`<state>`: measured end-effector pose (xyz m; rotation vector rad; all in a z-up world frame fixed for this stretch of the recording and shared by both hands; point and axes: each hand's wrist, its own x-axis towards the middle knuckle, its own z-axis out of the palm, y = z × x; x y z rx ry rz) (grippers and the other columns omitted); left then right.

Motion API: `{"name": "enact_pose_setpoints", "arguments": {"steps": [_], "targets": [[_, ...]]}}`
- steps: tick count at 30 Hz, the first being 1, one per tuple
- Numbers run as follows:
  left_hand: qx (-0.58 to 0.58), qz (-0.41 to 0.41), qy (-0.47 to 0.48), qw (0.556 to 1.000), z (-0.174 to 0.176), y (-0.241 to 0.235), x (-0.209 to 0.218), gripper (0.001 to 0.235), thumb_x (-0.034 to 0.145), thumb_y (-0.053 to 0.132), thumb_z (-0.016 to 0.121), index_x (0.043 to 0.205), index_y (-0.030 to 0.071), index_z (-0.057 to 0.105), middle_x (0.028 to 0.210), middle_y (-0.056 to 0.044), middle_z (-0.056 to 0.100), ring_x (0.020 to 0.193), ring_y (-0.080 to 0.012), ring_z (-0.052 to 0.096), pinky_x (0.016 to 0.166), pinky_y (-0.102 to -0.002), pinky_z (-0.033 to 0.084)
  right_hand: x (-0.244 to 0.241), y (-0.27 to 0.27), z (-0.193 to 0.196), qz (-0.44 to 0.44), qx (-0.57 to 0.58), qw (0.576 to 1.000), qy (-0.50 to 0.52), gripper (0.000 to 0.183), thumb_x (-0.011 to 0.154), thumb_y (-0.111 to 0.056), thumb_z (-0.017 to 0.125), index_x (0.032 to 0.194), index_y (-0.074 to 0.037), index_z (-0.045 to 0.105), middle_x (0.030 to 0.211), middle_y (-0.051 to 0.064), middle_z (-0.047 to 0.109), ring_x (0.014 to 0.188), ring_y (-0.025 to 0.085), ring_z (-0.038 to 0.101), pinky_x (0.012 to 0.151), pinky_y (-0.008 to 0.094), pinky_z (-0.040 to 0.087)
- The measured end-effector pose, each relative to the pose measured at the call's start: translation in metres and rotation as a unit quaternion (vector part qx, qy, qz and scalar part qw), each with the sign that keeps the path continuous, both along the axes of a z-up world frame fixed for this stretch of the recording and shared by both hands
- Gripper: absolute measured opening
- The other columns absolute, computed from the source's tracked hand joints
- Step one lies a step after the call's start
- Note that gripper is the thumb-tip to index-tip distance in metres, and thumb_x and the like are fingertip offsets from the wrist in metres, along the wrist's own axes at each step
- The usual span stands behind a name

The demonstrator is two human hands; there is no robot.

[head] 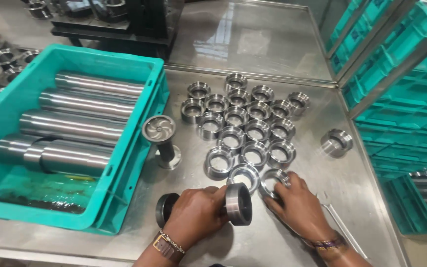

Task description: Assembling various metal rings and components onto a central shaft.

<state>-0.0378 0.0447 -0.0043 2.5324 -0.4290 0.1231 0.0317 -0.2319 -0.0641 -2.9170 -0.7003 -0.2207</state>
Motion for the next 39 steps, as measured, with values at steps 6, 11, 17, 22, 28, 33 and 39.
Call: {"name": "enact_pose_setpoints", "arguments": {"steps": [6, 11, 17, 22, 28, 33, 39], "targets": [[0.016, 0.013, 0.003, 1.0, -0.005, 0.006, -0.005, 0.032, 0.077, 0.033, 0.077, 0.101, 0.016, 0.066, 0.082, -0.009, 0.072, 0.074, -0.0369, 0.069, 0.065, -0.051, 0.053, -0.028, -0.011, 0.036, -0.059, 0.053, 0.986, 0.149, 0.087, 0.066, -0.053, 0.086, 0.134, -0.014, 0.049, 0.123, 0.016, 0.056, 0.104, 0.036, 0.062, 0.082, 0.047, 0.056], [0.021, -0.007, 0.002, 1.0, -0.002, -0.007, -0.004, 0.038, 0.082, 0.037, 0.073, 0.112, 0.015, 0.064, 0.082, -0.011, 0.071, 0.073, -0.0386, 0.069, 0.064, -0.053, 0.052, -0.022, 0.021, 0.065, -0.057, -0.114, 0.968, 0.216, 0.084, 0.078, -0.056, 0.081, 0.148, -0.029, 0.044, 0.123, 0.013, 0.057, 0.102, 0.03, 0.066, 0.082, 0.041, 0.059], [0.055, -0.001, 0.042, 0.998, -0.005, -0.005, -0.006, 0.032, 0.085, 0.039, 0.071, 0.103, 0.014, 0.062, 0.083, -0.012, 0.071, 0.074, -0.0381, 0.069, 0.065, -0.053, 0.053, -0.028, 0.015, 0.089, -0.098, 0.235, 0.876, 0.41, 0.074, 0.07, -0.028, 0.089, 0.136, -0.025, 0.056, 0.111, 0.006, 0.072, 0.087, 0.019, 0.075, 0.068, 0.038, 0.063], [0.054, -0.021, 0.023, 0.998, -0.007, -0.011, -0.005, 0.032, 0.083, 0.038, 0.073, 0.098, 0.012, 0.062, 0.08, -0.012, 0.071, 0.073, -0.0377, 0.069, 0.063, -0.053, 0.053, -0.04, 0.021, 0.103, 0.096, 0.363, 0.865, 0.334, 0.067, 0.069, -0.011, 0.09, 0.129, -0.015, 0.06, 0.124, 0.005, 0.063, 0.112, 0.018, 0.069, 0.092, 0.034, 0.06], [0.042, -0.021, 0.003, 0.999, -0.007, -0.016, -0.005, 0.034, 0.082, 0.039, 0.075, 0.098, 0.012, 0.062, 0.073, -0.01, 0.07, 0.066, -0.036, 0.069, 0.058, -0.051, 0.053, -0.043, 0.031, 0.105, 0.08, 0.338, 0.875, 0.337, 0.068, 0.064, -0.016, 0.093, 0.125, -0.016, 0.064, 0.13, 0.003, 0.062, 0.122, 0.02, 0.066, 0.1, 0.036, 0.059], [0.043, -0.025, -0.006, 0.999, -0.007, -0.02, -0.005, 0.032, 0.082, 0.037, 0.075, 0.097, 0.012, 0.062, 0.073, -0.009, 0.07, 0.065, -0.0347, 0.07, 0.058, -0.05, 0.053, -0.045, 0.033, 0.095, 0.121, 0.332, 0.886, 0.299, 0.07, 0.064, -0.018, 0.095, 0.127, -0.016, 0.064, 0.132, 0.004, 0.061, 0.12, 0.021, 0.067, 0.095, 0.036, 0.062], [0.039, -0.014, -0.024, 0.999, -0.013, -0.023, -0.006, 0.032, 0.08, 0.034, 0.076, 0.101, 0.013, 0.064, 0.07, -0.01, 0.07, 0.063, -0.0355, 0.069, 0.058, -0.05, 0.054, -0.05, 0.043, 0.098, 0.092, 0.306, 0.908, 0.272, 0.079, 0.061, -0.021, 0.096, 0.133, -0.02, 0.063, 0.127, 0.002, 0.065, 0.11, 0.02, 0.066, 0.082, 0.034, 0.064]]}}
